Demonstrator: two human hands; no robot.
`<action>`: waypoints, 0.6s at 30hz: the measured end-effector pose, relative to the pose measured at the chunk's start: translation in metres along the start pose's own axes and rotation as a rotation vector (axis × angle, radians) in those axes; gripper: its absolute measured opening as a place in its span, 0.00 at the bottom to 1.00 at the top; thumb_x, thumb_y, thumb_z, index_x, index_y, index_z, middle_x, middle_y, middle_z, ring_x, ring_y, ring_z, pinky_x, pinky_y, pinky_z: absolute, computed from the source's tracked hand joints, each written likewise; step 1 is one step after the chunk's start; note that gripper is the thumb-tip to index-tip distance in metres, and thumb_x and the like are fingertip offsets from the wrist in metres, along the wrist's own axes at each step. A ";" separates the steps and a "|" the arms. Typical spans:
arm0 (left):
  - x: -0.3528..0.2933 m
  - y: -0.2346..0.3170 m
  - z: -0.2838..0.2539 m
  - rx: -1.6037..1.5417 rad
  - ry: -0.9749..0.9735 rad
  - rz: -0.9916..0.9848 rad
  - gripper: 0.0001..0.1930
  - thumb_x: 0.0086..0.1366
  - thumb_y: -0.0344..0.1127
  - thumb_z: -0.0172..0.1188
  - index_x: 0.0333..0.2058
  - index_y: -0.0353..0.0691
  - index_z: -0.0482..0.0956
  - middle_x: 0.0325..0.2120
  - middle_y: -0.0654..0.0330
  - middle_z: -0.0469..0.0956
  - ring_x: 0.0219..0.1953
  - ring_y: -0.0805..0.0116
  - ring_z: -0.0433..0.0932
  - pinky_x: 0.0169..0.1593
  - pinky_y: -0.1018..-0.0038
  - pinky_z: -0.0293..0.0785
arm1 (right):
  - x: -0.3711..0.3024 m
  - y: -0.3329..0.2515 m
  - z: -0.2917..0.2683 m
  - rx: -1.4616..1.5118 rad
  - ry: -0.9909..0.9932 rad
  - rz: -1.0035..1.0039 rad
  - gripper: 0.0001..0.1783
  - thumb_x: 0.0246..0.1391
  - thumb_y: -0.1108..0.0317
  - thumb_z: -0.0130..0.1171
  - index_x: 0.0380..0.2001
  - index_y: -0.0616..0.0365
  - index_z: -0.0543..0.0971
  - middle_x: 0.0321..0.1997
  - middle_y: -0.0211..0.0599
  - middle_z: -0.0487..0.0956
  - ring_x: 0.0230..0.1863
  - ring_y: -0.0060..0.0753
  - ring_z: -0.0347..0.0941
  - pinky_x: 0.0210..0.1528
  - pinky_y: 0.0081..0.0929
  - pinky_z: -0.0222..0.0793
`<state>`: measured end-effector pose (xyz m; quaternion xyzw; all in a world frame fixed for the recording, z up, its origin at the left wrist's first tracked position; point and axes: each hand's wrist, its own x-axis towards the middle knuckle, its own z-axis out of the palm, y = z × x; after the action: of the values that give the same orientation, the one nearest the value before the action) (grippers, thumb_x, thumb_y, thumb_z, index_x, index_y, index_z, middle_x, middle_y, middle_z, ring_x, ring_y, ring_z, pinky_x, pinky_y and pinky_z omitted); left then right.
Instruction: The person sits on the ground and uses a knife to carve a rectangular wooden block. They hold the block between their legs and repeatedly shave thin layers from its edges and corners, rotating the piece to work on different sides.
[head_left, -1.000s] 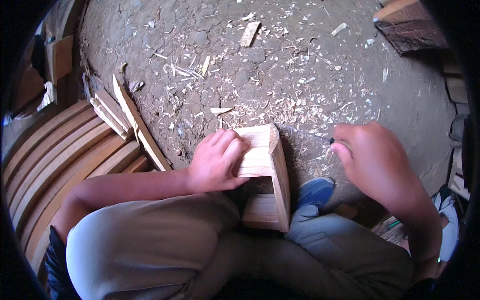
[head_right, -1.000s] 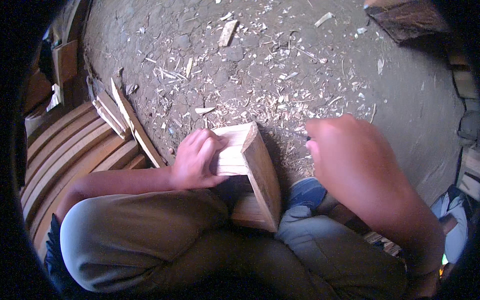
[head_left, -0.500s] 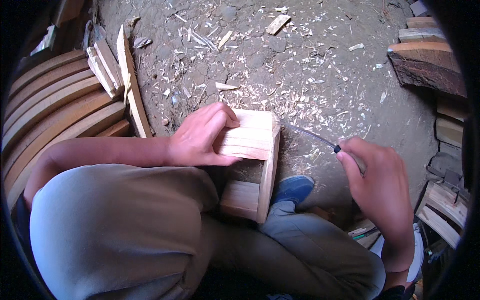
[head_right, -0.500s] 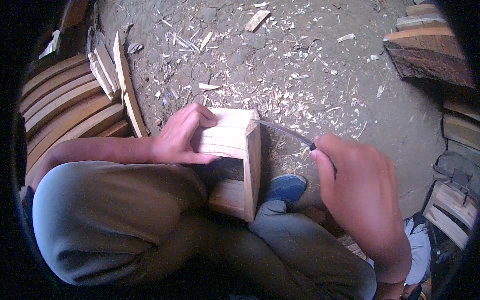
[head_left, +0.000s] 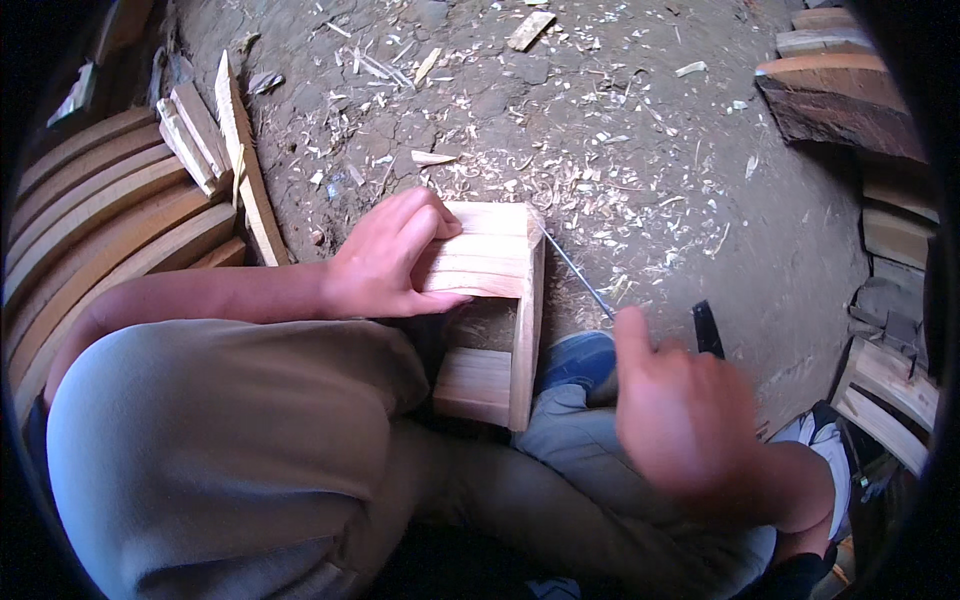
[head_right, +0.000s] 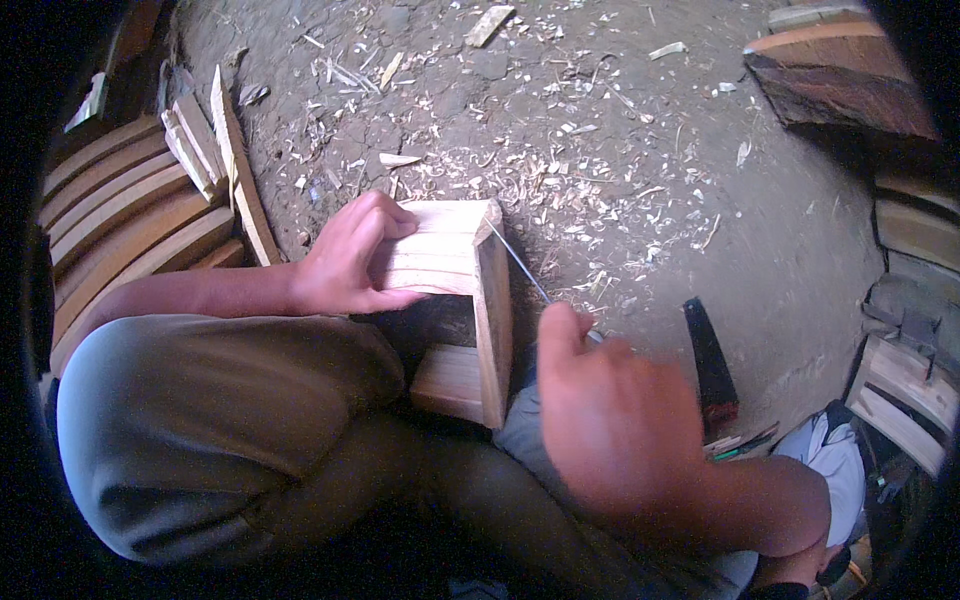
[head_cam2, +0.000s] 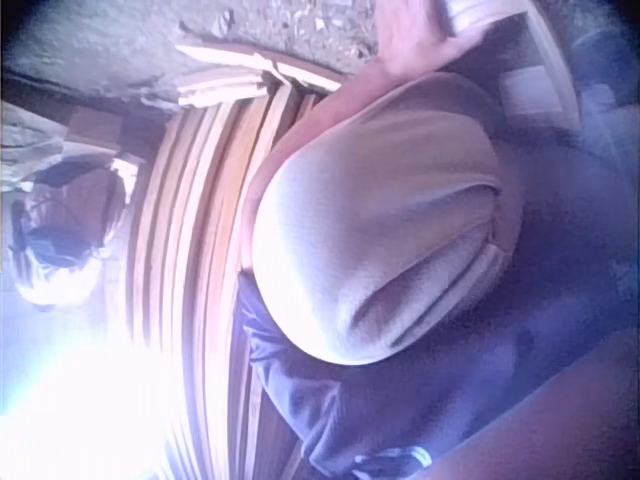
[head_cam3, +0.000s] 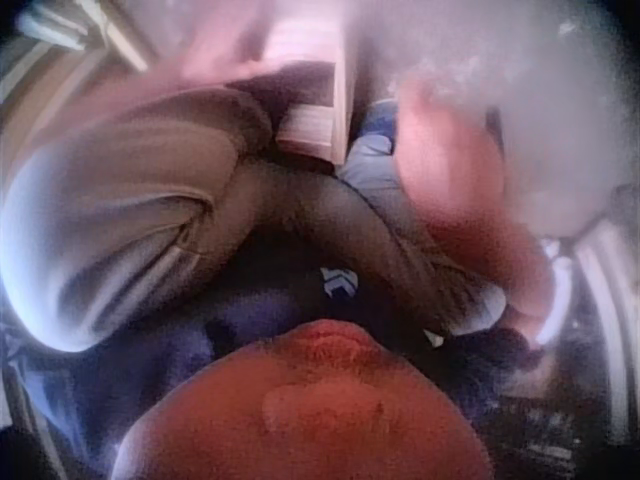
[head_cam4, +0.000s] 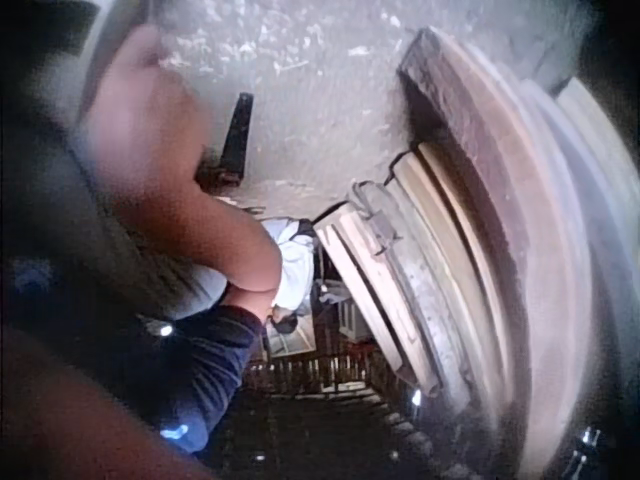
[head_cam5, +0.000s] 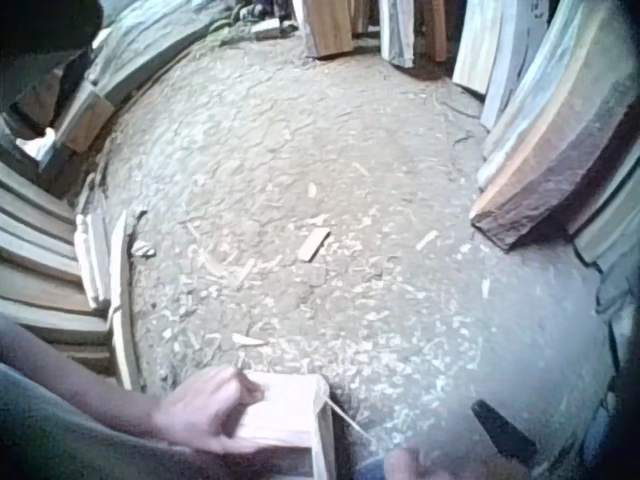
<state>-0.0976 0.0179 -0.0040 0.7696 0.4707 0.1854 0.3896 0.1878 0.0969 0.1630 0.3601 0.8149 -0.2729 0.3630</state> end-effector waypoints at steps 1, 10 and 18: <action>0.004 -0.001 0.002 -0.009 -0.003 0.017 0.32 0.52 0.51 0.77 0.44 0.35 0.71 0.42 0.51 0.72 0.44 0.50 0.74 0.48 0.58 0.72 | -0.006 -0.008 0.004 -0.050 0.047 0.030 0.10 0.62 0.69 0.53 0.45 0.61 0.73 0.20 0.41 0.79 0.21 0.38 0.82 0.19 0.40 0.76; 0.008 0.001 0.001 0.008 -0.047 0.023 0.33 0.51 0.49 0.79 0.45 0.34 0.71 0.43 0.49 0.73 0.45 0.50 0.75 0.49 0.59 0.74 | 0.009 -0.054 0.047 -0.274 0.303 0.218 0.12 0.58 0.70 0.61 0.41 0.65 0.75 0.21 0.36 0.79 0.22 0.26 0.82 0.17 0.28 0.75; 0.010 -0.001 -0.002 0.018 -0.085 0.022 0.35 0.49 0.50 0.80 0.45 0.33 0.71 0.41 0.49 0.73 0.43 0.51 0.76 0.47 0.60 0.74 | 0.026 -0.010 0.055 0.046 0.164 0.155 0.08 0.60 0.73 0.56 0.40 0.65 0.77 0.26 0.40 0.85 0.28 0.33 0.86 0.26 0.28 0.81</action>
<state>-0.0952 0.0278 -0.0042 0.7853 0.4469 0.1528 0.4003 0.1895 0.0617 0.1120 0.4517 0.8050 -0.2323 0.3065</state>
